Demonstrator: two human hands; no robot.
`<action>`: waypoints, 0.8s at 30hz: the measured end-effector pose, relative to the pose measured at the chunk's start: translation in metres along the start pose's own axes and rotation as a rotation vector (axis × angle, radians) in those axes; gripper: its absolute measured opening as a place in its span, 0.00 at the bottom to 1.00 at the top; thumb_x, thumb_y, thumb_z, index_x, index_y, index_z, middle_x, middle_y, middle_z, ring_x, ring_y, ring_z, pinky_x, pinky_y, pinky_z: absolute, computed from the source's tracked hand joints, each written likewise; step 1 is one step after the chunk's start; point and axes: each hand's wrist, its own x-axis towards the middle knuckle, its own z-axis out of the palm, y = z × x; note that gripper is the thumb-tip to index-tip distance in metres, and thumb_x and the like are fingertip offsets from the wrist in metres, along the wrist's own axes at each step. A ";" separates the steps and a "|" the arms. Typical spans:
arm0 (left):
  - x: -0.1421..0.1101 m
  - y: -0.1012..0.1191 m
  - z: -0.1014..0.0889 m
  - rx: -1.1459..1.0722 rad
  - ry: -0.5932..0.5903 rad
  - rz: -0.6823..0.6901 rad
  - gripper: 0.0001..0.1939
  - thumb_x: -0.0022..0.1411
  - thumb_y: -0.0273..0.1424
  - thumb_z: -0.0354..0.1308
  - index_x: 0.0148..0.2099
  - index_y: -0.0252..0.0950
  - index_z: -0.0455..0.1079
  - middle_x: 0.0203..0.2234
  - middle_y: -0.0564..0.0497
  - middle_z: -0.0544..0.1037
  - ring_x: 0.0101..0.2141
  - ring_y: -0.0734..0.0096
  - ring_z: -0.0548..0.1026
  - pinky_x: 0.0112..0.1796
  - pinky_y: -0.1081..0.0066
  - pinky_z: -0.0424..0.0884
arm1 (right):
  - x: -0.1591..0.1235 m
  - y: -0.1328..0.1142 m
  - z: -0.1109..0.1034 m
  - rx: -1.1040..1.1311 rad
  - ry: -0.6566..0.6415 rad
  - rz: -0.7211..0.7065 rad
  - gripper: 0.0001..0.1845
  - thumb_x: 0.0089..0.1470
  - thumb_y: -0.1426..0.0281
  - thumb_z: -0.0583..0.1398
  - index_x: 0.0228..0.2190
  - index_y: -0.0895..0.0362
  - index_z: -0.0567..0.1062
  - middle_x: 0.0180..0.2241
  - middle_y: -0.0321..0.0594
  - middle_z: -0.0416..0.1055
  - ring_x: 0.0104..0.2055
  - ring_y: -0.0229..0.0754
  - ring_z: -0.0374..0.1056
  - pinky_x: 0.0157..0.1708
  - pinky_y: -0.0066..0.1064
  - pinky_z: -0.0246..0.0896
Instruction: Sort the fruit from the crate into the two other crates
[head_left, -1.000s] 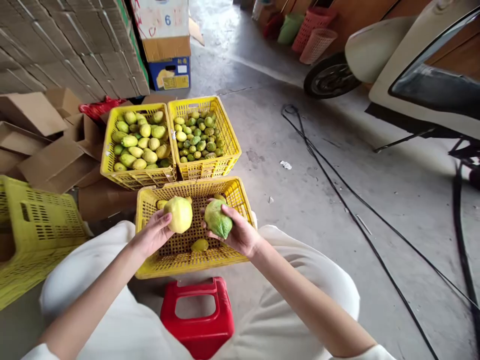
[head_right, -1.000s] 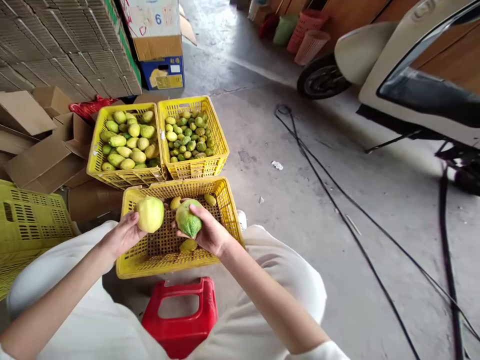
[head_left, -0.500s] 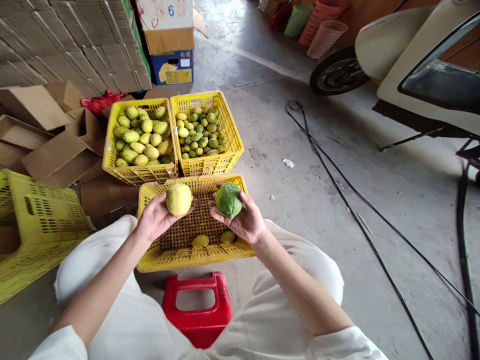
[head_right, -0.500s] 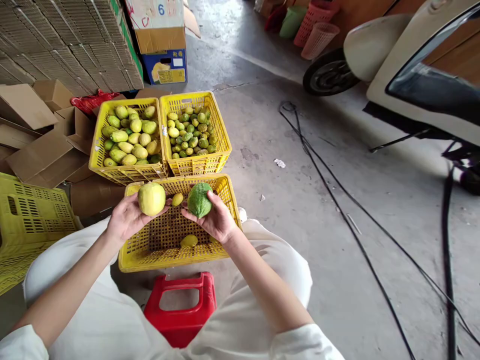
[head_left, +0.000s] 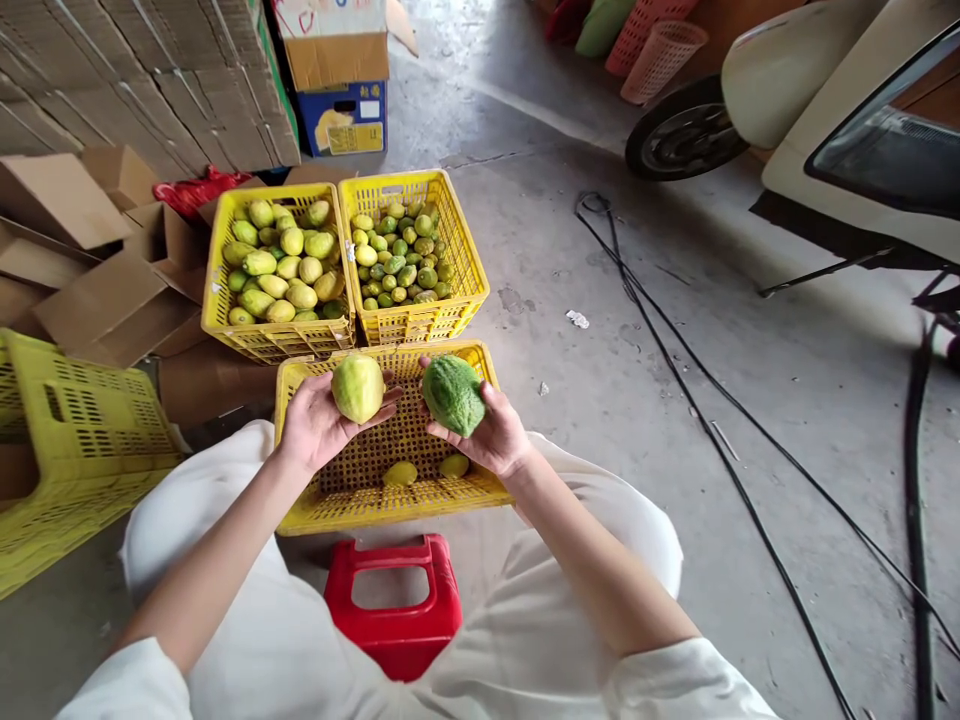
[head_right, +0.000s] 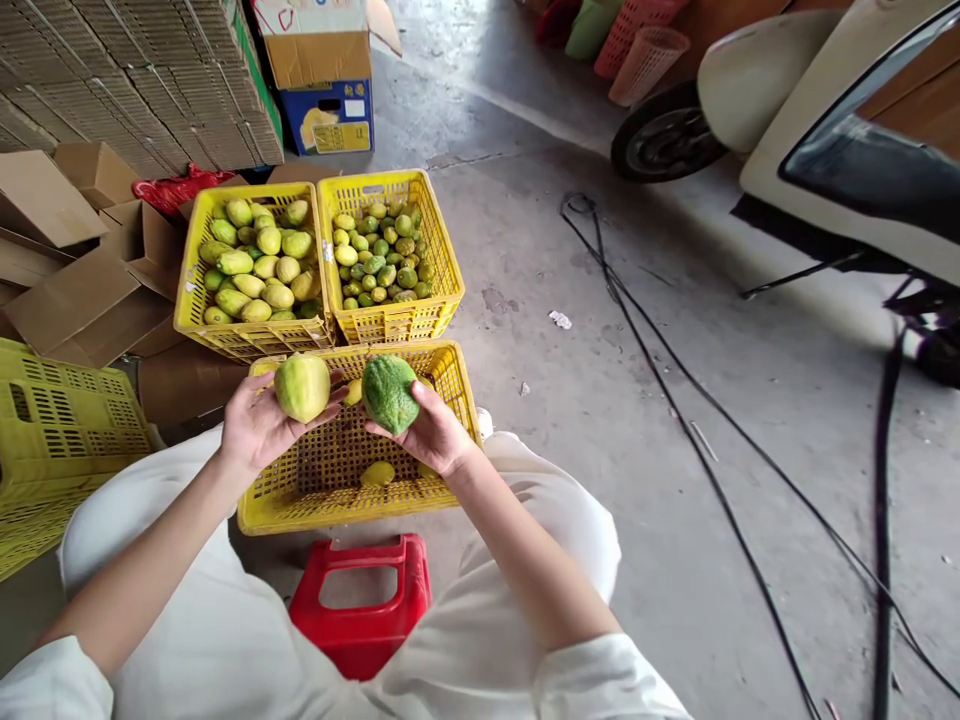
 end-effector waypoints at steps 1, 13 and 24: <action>0.000 0.000 0.000 -0.001 -0.008 -0.001 0.24 0.61 0.40 0.62 0.56 0.34 0.71 0.49 0.38 0.82 0.58 0.41 0.76 0.55 0.42 0.76 | 0.001 0.002 -0.001 0.019 -0.006 0.006 0.26 0.48 0.59 0.71 0.48 0.53 0.75 0.42 0.37 0.82 0.41 0.43 0.79 0.43 0.37 0.79; 0.000 -0.002 0.000 0.022 -0.017 0.072 0.27 0.54 0.41 0.69 0.55 0.37 0.73 0.44 0.46 0.82 0.48 0.53 0.82 0.55 0.51 0.78 | -0.002 -0.011 0.014 0.025 0.015 -0.016 0.24 0.54 0.60 0.57 0.50 0.56 0.73 0.49 0.50 0.79 0.55 0.56 0.75 0.51 0.55 0.75; 0.004 -0.006 -0.006 0.064 -0.019 0.042 0.28 0.48 0.42 0.71 0.50 0.39 0.71 0.44 0.46 0.80 0.44 0.57 0.81 0.46 0.60 0.80 | 0.015 -0.001 -0.003 0.326 0.132 0.077 0.13 0.62 0.61 0.62 0.44 0.56 0.72 0.37 0.42 0.80 0.39 0.39 0.77 0.28 0.21 0.76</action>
